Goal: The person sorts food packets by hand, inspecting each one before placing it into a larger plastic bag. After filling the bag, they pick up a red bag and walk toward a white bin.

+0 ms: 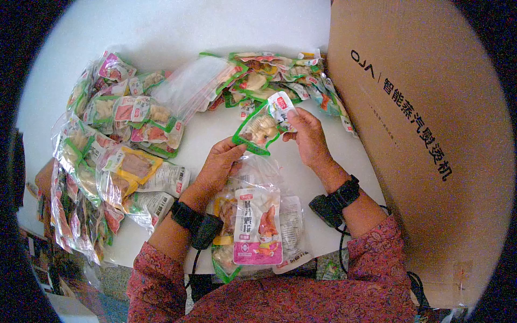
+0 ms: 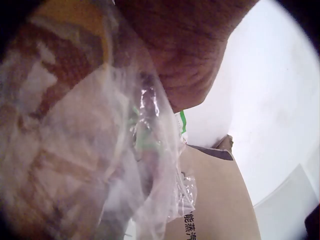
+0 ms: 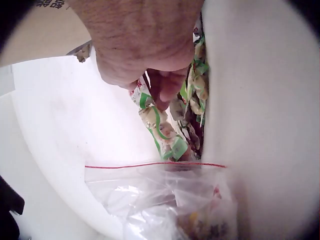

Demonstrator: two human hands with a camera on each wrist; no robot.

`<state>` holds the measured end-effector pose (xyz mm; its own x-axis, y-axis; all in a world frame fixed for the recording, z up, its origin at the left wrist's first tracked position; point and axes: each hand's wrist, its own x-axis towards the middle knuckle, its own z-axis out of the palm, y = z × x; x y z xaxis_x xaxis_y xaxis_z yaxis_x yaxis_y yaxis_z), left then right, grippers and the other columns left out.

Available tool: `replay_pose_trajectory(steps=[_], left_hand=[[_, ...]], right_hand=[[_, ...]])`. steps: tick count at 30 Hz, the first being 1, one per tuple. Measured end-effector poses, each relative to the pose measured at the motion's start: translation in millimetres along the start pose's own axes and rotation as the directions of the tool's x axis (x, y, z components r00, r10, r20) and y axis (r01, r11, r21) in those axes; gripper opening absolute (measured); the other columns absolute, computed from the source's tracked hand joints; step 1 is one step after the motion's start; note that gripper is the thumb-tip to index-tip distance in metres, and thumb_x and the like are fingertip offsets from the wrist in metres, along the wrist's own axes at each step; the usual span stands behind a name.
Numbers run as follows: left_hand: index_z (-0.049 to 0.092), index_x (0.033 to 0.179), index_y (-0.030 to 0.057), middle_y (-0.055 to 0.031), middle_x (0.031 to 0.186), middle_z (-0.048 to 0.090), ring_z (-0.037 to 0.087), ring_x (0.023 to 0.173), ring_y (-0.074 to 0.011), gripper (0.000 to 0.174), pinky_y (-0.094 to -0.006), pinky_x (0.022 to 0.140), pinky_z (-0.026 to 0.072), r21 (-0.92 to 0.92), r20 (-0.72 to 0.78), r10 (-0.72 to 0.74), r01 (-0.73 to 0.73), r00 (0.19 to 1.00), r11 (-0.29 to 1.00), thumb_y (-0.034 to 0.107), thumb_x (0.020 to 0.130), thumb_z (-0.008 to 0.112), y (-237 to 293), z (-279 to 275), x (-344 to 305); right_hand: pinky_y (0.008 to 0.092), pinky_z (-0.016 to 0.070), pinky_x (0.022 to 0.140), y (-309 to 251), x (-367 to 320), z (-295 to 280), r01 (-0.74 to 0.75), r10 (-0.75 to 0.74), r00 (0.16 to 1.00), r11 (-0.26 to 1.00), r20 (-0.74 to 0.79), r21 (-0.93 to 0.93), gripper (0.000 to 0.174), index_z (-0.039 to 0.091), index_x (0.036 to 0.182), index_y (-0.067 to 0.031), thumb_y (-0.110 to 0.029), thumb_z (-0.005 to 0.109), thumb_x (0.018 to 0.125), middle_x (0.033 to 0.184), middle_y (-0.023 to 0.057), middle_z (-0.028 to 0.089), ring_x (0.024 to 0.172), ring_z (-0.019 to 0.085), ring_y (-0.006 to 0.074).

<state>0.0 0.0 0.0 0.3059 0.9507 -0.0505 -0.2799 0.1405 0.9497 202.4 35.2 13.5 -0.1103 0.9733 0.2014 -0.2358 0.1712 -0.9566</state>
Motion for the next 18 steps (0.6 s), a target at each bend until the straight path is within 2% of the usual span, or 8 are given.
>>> replay_pose_trajectory(steps=[5,18], left_hand=[[0.060,0.090,0.0102,0.0077,0.062,0.049,0.035,0.043,-0.0006,0.010,-0.0160,0.037,0.0269,0.010,-0.014,-0.005,0.005,1.000,1.000,0.014,0.083,0.054,-1.2,-0.2,0.1],[0.060,0.084,0.0116,0.0081,0.058,0.046,0.035,0.042,-0.0011,0.008,-0.0159,0.037,0.0268,-0.031,0.006,0.011,-0.011,1.000,0.999,0.018,0.084,0.055,-5.6,-4.8,2.8]], right_hand=[[0.0252,0.0439,0.053,-1.3,-0.7,0.2,0.017,-0.017,1.000,1.000,-0.015,-0.013,0.028,0.055,0.098,-0.0037,-0.028,0.049,0.085,0.082,0.0019,0.057,0.068,0.053,0.0108],[0.0251,0.0431,0.053,-2.0,-0.1,0.1,0.015,-0.015,1.000,1.000,-0.015,0.021,0.027,0.055,0.095,-0.0043,-0.028,0.049,0.085,0.081,0.0017,0.057,0.068,0.052,0.0104]])
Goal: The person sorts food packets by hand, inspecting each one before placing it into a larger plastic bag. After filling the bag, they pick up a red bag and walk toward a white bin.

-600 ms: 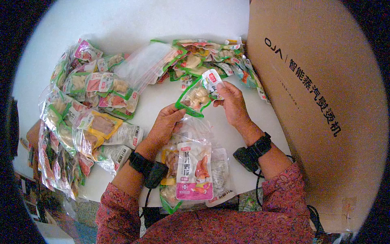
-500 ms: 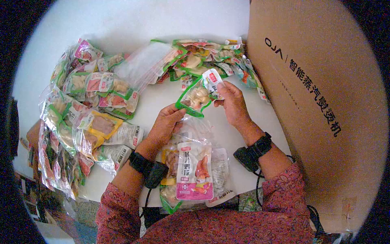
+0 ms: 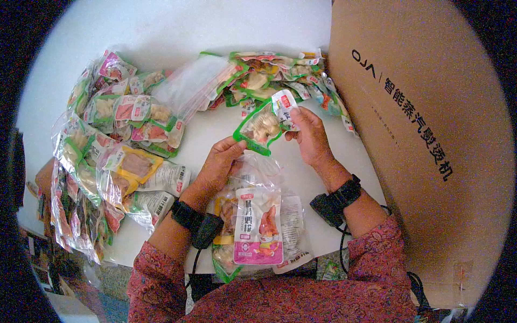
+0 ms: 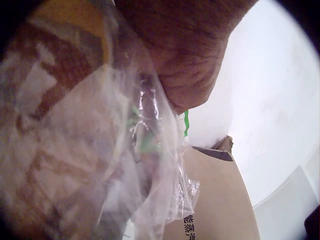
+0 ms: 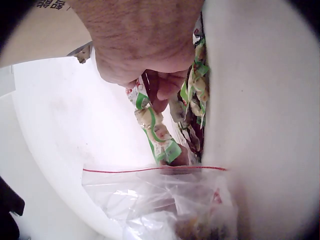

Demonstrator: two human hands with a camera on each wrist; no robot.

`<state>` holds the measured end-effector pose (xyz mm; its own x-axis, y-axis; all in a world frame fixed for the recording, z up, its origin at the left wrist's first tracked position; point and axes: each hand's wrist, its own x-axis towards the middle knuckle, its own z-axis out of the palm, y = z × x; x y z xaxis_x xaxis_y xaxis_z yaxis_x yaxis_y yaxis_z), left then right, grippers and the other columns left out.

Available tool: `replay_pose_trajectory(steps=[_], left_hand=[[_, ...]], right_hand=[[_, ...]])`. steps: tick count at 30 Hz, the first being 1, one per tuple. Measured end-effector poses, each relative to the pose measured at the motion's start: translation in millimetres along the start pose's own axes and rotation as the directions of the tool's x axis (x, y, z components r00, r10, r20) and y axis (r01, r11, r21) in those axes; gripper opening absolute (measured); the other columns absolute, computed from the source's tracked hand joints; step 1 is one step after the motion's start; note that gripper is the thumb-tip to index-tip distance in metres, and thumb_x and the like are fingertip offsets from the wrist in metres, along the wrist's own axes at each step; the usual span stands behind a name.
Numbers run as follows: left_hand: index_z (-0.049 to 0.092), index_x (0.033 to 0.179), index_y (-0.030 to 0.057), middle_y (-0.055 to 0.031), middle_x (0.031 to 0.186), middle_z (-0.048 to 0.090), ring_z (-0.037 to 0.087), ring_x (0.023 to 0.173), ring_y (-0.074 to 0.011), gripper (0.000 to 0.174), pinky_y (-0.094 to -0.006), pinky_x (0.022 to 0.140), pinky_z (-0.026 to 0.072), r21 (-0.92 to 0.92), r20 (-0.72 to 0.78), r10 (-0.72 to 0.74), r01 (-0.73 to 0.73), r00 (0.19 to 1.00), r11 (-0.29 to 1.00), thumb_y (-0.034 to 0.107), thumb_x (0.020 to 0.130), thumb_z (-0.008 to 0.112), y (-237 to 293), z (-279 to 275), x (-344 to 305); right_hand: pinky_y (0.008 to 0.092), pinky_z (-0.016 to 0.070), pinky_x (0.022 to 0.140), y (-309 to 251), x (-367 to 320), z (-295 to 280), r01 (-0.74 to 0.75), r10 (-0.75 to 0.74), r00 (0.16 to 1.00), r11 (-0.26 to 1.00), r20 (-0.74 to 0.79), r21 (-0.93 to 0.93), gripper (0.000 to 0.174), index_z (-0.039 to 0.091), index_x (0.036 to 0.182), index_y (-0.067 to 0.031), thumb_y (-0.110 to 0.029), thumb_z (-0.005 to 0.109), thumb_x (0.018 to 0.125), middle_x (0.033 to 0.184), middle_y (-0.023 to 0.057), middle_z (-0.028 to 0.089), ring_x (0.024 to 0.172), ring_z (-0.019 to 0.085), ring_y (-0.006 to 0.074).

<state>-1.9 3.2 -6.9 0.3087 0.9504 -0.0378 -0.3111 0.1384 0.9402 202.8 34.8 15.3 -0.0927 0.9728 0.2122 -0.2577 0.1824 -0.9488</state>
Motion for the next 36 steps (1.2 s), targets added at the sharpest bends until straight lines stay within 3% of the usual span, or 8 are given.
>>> replay_pose_trajectory(steps=[18,20,21,23,25,27,33,36], left_hand=[[0.053,0.105,0.0090,0.0029,0.074,0.048,0.041,0.054,-0.0035,0.027,-0.0167,0.046,0.0357,0.170,-0.009,0.015,-0.014,1.000,0.985,0.027,0.084,0.053,12.7,6.9,-6.6],[0.047,0.111,0.0052,-0.0015,0.085,0.049,0.042,0.055,-0.0047,0.035,-0.0186,0.049,0.0378,0.363,-0.145,0.337,-0.267,0.930,0.893,0.022,0.082,0.057,16.9,15.4,-5.7],[0.047,0.111,0.0052,-0.0015,0.085,0.049,0.042,0.055,-0.0047,0.035,-0.0186,0.049,0.0378,0.367,-0.149,0.329,-0.257,0.933,0.894,0.022,0.082,0.057,18.8,13.7,-4.6],[0.044,0.112,0.0028,-0.0038,0.095,0.048,0.045,0.060,-0.0048,0.041,-0.0196,0.053,0.0395,0.604,0.034,0.532,-0.442,0.846,0.663,0.015,0.078,0.063,22.4,9.4,-4.6],[0.047,0.107,0.0043,-0.0048,0.093,0.051,0.049,0.065,-0.0089,0.040,-0.0231,0.056,0.0413,0.716,0.097,0.495,-0.406,0.864,0.568,0.009,0.073,0.066,32.7,13.9,-10.7],[0.053,0.097,0.0049,-0.0069,0.085,0.054,0.053,0.068,-0.0168,0.026,-0.0283,0.058,0.0428,0.729,0.403,0.585,-0.633,0.704,0.259,0.008,0.073,0.064,36.8,15.0,-9.9],[0.057,0.079,0.0033,-0.0098,0.074,0.054,0.054,0.071,-0.0277,0.010,-0.0336,0.060,0.0437,0.866,0.450,0.549,-0.494,0.704,-0.077,0.013,0.077,0.057,54.1,18.1,-19.8],[0.057,0.077,0.0036,-0.0095,0.076,0.054,0.054,0.069,-0.0281,0.014,-0.0353,0.059,0.0431,0.897,0.379,0.548,-0.442,0.746,-0.018,0.017,0.079,0.055,60.8,26.6,-23.9]], right_hand=[[0.0224,0.0423,0.054,1.6,-3.8,3.0,-0.023,0.036,0.992,0.993,0.123,-0.112,0.027,0.054,0.104,-0.0055,-0.021,0.053,0.082,0.088,0.0011,0.057,0.072,0.052,0.0086],[0.0219,0.0419,0.054,3.9,0.0,-1.5,-0.010,0.029,0.996,0.976,0.085,-0.219,0.026,0.054,0.104,-0.0051,-0.020,0.053,0.082,0.086,0.0002,0.058,0.070,0.052,0.0084],[0.0219,0.0419,0.054,2.4,1.7,-1.6,-0.018,0.037,0.996,0.977,0.083,-0.212,0.026,0.054,0.104,-0.0051,-0.020,0.053,0.082,0.086,0.0002,0.058,0.070,0.052,0.0084],[0.0219,0.0420,0.054,-4.4,3.1,-3.3,-0.073,0.073,0.997,0.982,-0.007,-0.172,0.025,0.054,0.102,-0.0052,-0.020,0.052,0.082,0.083,-0.0004,0.058,0.069,0.052,0.0086],[0.0221,0.0432,0.056,-12.3,1.2,-2.1,-0.094,0.103,0.994,0.978,0.040,-0.187,0.024,0.055,0.101,-0.0055,-0.021,0.052,0.082,0.086,0.0002,0.058,0.071,0.053,0.0089],[0.0229,0.0447,0.057,-15.9,-3.0,2.5,-0.259,0.269,0.954,0.962,0.131,-0.090,0.024,0.055,0.100,-0.0055,-0.021,0.052,0.082,0.090,0.0019,0.057,0.075,0.053,0.0099],[0.0262,0.0481,0.053,-16.1,0.3,-3.4,-0.317,0.366,0.866,0.929,0.340,-0.194,0.031,0.052,0.106,-0.0035,-0.020,0.052,0.080,0.094,0.0036,0.055,0.080,0.053,0.0114],[0.0243,0.0469,0.047,-28.9,-3.8,0.5,-0.304,0.386,0.839,0.917,0.384,-0.258,0.033,0.050,0.107,-0.0029,-0.019,0.051,0.079,0.091,0.0039,0.056,0.073,0.054,0.0115]])
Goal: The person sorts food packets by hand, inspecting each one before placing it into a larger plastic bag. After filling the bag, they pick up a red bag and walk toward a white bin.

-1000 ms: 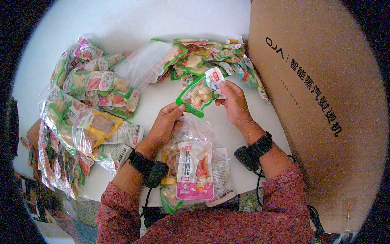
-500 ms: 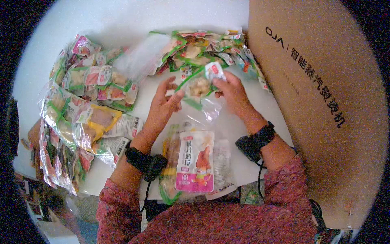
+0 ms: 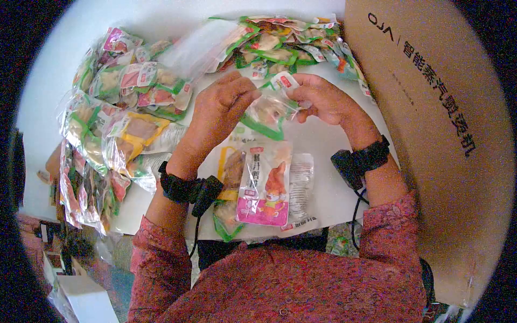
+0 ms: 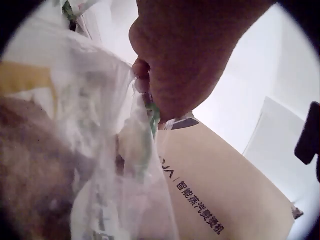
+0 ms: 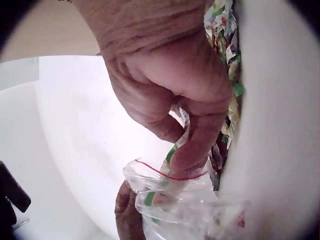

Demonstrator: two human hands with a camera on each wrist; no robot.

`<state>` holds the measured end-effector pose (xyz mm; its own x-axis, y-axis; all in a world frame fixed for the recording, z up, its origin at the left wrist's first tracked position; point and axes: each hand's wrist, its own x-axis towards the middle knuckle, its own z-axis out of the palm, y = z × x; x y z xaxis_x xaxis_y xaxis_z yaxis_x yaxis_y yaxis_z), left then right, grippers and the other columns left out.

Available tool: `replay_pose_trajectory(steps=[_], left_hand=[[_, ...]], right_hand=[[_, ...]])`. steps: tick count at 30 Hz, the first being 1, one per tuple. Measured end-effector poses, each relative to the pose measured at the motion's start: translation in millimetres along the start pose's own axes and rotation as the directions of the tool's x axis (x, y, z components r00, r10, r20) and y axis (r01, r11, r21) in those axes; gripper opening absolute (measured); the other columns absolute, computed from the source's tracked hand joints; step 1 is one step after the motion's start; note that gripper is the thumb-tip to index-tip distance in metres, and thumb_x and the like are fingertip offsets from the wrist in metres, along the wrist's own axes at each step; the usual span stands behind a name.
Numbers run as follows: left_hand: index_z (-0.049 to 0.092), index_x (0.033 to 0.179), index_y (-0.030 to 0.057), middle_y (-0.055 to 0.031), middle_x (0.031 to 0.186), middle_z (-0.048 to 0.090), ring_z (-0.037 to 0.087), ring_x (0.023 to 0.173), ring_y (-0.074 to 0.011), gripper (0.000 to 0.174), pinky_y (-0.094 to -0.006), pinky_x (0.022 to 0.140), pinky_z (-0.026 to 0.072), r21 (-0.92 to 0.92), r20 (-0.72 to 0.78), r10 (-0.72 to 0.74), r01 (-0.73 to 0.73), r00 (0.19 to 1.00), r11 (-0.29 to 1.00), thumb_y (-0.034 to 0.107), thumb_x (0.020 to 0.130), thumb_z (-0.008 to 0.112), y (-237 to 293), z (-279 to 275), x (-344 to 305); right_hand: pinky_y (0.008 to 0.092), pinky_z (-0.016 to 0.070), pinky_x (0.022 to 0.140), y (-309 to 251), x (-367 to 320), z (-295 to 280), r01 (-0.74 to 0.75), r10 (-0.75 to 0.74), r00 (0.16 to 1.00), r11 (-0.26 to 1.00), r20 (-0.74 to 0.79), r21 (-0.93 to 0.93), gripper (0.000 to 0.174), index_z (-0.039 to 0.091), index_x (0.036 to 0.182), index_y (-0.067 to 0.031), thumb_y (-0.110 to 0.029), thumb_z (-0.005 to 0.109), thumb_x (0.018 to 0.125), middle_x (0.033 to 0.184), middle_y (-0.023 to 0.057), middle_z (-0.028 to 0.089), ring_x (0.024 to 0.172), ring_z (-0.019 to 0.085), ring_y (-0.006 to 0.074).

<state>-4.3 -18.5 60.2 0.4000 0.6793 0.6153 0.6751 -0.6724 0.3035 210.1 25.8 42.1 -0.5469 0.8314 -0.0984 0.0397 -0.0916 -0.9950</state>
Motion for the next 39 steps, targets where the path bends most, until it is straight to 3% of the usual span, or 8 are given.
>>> replay_pose_trajectory(steps=[11,13,14,27,30,34,36,39], left_hand=[[0.056,0.078,0.0030,-0.0114,0.067,0.055,0.054,0.062,-0.0263,0.018,-0.0329,0.057,0.0429,-0.120,0.206,-0.002,0.027,0.978,0.992,0.020,0.082,0.053,16.8,-13.2,23.4],[0.056,0.079,0.0029,-0.0115,0.068,0.055,0.055,0.062,-0.0255,0.017,-0.0322,0.058,0.0433,-0.164,0.209,0.003,0.032,0.978,0.986,0.020,0.082,0.053,18.3,-12.5,27.0],[0.056,0.080,0.0027,-0.0115,0.068,0.056,0.055,0.063,-0.0248,0.017,-0.0316,0.058,0.0436,-0.164,0.165,0.036,-0.009,0.986,0.986,0.019,0.082,0.053,18.7,-12.0,28.6],[0.056,0.076,0.0057,-0.0141,0.064,0.056,0.055,0.064,-0.0332,0.022,-0.0417,0.056,0.0419,-0.225,-0.042,-0.204,0.190,0.978,0.956,0.027,0.081,0.050,2.2,15.5,15.3],[0.054,0.073,0.0006,-0.0035,0.060,0.050,0.046,0.053,-0.0110,0.022,-0.0257,0.050,0.0384,-0.345,-0.019,-0.274,0.251,0.962,0.904,0.018,0.084,0.048,-8.3,29.2,8.0],[0.057,0.075,0.0026,-0.0054,0.053,0.050,0.046,0.048,-0.0137,0.015,-0.0268,0.046,0.0367,-0.542,0.171,-0.386,0.414,0.906,0.732,0.016,0.081,0.052,-29.4,50.9,1.2],[0.056,0.074,0.0025,-0.0020,0.053,0.047,0.044,0.048,-0.0092,0.016,-0.0239,0.045,0.0343,-0.638,0.242,-0.401,0.457,0.883,0.620,0.015,0.082,0.051,-26.8,51.4,-0.4],[0.056,0.073,0.0033,0.0027,0.054,0.045,0.039,0.048,-0.0045,0.015,-0.0192,0.044,0.0300,-0.727,0.342,-0.415,0.517,0.843,0.452,0.012,0.084,0.050,-26.9,55.2,-6.1]], right_hand=[[0.0240,0.0439,0.043,-17.2,30.4,7.2,0.181,0.059,0.921,0.810,0.385,-0.557,0.032,0.051,0.107,-0.0047,-0.015,0.052,0.076,0.086,0.0060,0.058,0.063,0.056,0.0109],[0.0264,0.0449,0.045,-0.4,50.5,6.9,0.906,-0.414,0.388,0.336,0.824,-0.258,0.029,0.053,0.104,-0.0053,-0.015,0.053,0.076,0.085,0.0043,0.059,0.061,0.057,0.0114],[0.0264,0.0449,0.045,3.3,52.4,7.8,0.907,-0.418,0.386,0.337,0.822,-0.254,0.029,0.053,0.104,-0.0053,-0.015,0.053,0.076,0.085,0.0043,0.059,0.061,0.057,0.0114],[0.0265,0.0459,0.053,-12.9,35.1,45.8,-0.122,0.442,0.772,0.808,0.457,-0.576,0.020,0.059,0.091,-0.0015,-0.018,0.056,0.079,0.086,0.0092,0.062,0.066,0.059,0.0167],[0.0293,0.0499,0.063,-8.0,27.9,0.7,0.008,-0.017,0.971,0.999,0.238,0.038,0.026,0.056,0.099,-0.0055,-0.025,0.052,0.082,0.094,0.0114,0.061,0.075,0.061,0.0181],[0.0340,0.0481,0.071,26.1,5.7,-66.7,0.002,-0.149,0.900,0.941,-0.409,-0.338,0.030,0.052,0.105,-0.0046,-0.019,0.054,0.079,0.093,0.0128,0.060,0.081,0.060,0.0239],[0.0335,0.0460,0.073,35.4,-12.2,-88.3,-0.135,-0.651,0.669,0.369,-0.359,-0.919,0.034,0.050,0.105,-0.0003,-0.014,0.057,0.074,0.097,0.0125,0.056,0.087,0.056,0.0255],[0.0377,0.0438,0.080,28.0,-28.4,-85.9,-0.359,-0.821,0.528,0.017,-0.218,-0.933,0.041,0.048,0.107,0.0016,-0.010,0.060,0.069,0.106,0.0152,0.051,0.093,0.052,0.0316]])
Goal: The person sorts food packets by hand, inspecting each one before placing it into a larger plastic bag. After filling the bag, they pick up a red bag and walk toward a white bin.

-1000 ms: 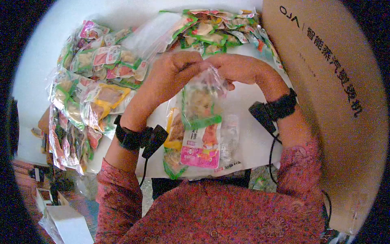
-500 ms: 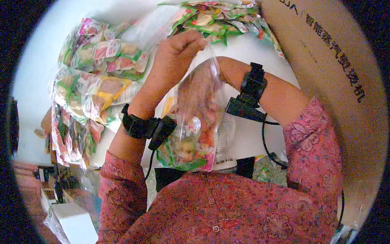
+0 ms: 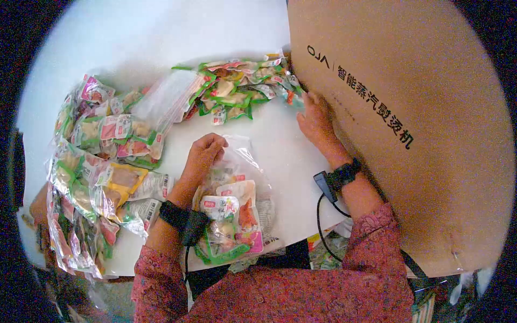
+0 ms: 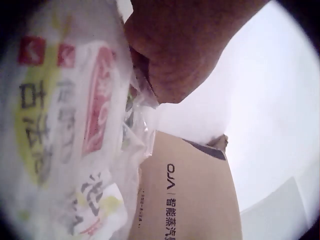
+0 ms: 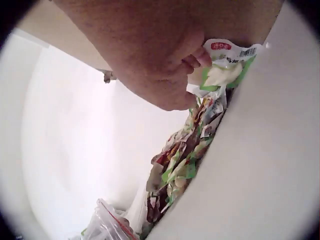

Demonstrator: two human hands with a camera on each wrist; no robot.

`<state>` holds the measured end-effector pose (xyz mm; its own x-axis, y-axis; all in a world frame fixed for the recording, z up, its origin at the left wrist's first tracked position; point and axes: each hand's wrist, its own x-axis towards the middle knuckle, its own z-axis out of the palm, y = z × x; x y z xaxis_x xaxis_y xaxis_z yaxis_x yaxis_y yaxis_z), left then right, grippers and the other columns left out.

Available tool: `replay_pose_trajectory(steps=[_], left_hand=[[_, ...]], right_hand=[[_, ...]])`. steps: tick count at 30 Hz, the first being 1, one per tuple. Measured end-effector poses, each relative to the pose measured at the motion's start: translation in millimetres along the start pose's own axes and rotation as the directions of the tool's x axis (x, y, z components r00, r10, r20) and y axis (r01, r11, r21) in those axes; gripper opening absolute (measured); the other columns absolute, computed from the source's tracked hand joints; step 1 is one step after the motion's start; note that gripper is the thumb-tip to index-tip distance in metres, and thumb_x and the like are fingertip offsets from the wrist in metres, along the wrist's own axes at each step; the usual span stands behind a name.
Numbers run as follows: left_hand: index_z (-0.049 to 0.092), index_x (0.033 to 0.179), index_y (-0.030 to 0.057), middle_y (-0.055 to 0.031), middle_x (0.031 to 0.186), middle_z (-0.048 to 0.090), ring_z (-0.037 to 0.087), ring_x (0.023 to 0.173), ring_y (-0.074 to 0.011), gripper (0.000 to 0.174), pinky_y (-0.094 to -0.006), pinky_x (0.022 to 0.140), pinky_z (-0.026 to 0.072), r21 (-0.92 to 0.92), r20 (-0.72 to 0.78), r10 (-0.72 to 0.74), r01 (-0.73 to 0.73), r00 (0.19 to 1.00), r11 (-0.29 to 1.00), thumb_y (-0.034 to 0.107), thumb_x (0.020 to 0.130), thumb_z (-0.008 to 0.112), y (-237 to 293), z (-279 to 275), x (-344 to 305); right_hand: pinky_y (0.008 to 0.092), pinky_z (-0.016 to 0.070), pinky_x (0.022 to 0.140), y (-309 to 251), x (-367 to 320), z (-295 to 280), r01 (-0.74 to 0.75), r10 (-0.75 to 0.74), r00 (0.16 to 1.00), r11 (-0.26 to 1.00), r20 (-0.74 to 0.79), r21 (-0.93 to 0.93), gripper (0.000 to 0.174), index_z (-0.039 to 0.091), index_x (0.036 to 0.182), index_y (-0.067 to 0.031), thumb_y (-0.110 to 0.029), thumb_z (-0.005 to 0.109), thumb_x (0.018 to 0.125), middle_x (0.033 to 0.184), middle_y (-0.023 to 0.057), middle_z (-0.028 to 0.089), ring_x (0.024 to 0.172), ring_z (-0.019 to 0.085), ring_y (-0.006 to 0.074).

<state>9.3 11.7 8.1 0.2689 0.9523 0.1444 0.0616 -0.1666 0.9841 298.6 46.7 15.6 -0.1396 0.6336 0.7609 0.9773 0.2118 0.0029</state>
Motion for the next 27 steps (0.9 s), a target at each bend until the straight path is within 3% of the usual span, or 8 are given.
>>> replay_pose_trajectory(steps=[4,6,9,13,19,22,24,27], left_hand=[[0.056,0.075,0.0037,0.0028,0.055,0.045,0.039,0.050,-0.0047,0.012,-0.0189,0.047,0.0308,-0.138,0.014,-0.031,0.033,0.999,0.990,0.012,0.083,0.051,-14.2,-0.7,0.2],[0.056,0.076,0.0040,0.0029,0.056,0.045,0.039,0.052,-0.0047,0.011,-0.0186,0.048,0.0312,-0.180,0.020,-0.014,0.017,1.000,0.984,0.012,0.082,0.052,-14.6,-1.4,-2.9],[0.057,0.078,0.0047,0.0023,0.061,0.047,0.040,0.054,-0.0049,0.014,-0.0185,0.050,0.0321,-0.167,0.026,-0.048,0.052,0.998,0.985,0.017,0.083,0.052,-11.9,-1.3,-8.6],[0.056,0.086,0.0071,0.0010,0.067,0.049,0.037,0.053,-0.0051,0.018,-0.0189,0.048,0.0303,-0.314,0.007,-0.011,0.013,1.000,0.949,0.024,0.084,0.049,-6.8,-5.2,-11.3],[0.054,0.090,0.0078,-0.0013,0.073,0.055,0.038,0.050,-0.0040,0.012,-0.0171,0.044,0.0317,-0.458,0.002,-0.079,0.072,0.997,0.886,0.015,0.084,0.046,-13.9,-11.0,-4.3],[0.054,0.091,0.0091,-0.0011,0.075,0.057,0.037,0.048,-0.0028,0.011,-0.0159,0.042,0.0298,-0.443,0.051,-0.042,0.060,0.998,0.895,0.014,0.082,0.049,-25.3,-8.3,-0.6],[0.054,0.093,0.0097,-0.0006,0.076,0.058,0.036,0.047,-0.0023,0.013,-0.0156,0.041,0.0285,-0.448,0.062,-0.015,0.042,0.998,0.893,0.015,0.081,0.052,-26.7,-6.7,0.1],[0.054,0.095,0.0108,-0.0001,0.078,0.058,0.036,0.048,-0.0017,0.015,-0.0159,0.042,0.0292,-0.371,0.082,-0.044,0.071,0.996,0.926,0.015,0.081,0.054,-14.5,-5.3,-3.8]], right_hand=[[0.0404,0.0427,0.082,-15.1,12.1,-11.8,0.035,-0.022,0.996,0.987,0.087,-0.158,0.044,0.046,0.109,0.0017,-0.011,0.060,0.069,0.113,0.0178,0.046,0.096,0.051,0.0329],[0.0412,0.0446,0.078,-16.8,17.8,-5.5,-0.168,0.237,0.924,0.957,0.300,-0.237,0.040,0.049,0.106,0.0021,-0.010,0.058,0.069,0.104,0.0202,0.052,0.091,0.055,0.0338],[0.0415,0.0469,0.073,-4.7,20.0,7.7,-0.036,0.227,0.796,0.943,0.561,-0.331,0.033,0.053,0.101,0.0016,-0.008,0.055,0.069,0.090,0.0201,0.059,0.081,0.058,0.0350],[0.0426,0.0476,0.068,-10.1,25.0,13.1,0.033,0.209,0.802,0.920,0.559,-0.392,0.027,0.055,0.094,0.0019,-0.007,0.052,0.069,0.078,0.0189,0.060,0.072,0.059,0.0359],[0.0461,0.0452,0.067,-50.9,30.3,-22.0,0.070,0.066,0.781,0.979,0.622,-0.193,0.027,0.055,0.096,0.0004,-0.003,0.046,0.070,0.082,0.0233,0.058,0.074,0.057,0.0379],[0.0416,0.0464,0.064,-65.0,40.6,-40.9,-0.094,0.048,0.891,0.992,0.452,0.079,0.031,0.055,0.101,-0.0014,-0.004,0.046,0.071,0.080,0.0188,0.060,0.073,0.060,0.0310],[0.0316,0.0451,0.055,-72.2,49.8,-56.6,-0.464,0.124,0.818,0.720,0.561,0.517,0.035,0.054,0.105,-0.0010,-0.007,0.048,0.071,0.075,0.0081,0.058,0.066,0.057,0.0165],[0.0219,0.0400,0.051,-72.2,59.8,-62.7,-0.624,0.026,0.697,0.514,0.716,0.589,0.038,0.054,0.107,-0.0007,-0.006,0.049,0.070,0.073,0.0000,0.053,0.062,0.048,0.0059]])
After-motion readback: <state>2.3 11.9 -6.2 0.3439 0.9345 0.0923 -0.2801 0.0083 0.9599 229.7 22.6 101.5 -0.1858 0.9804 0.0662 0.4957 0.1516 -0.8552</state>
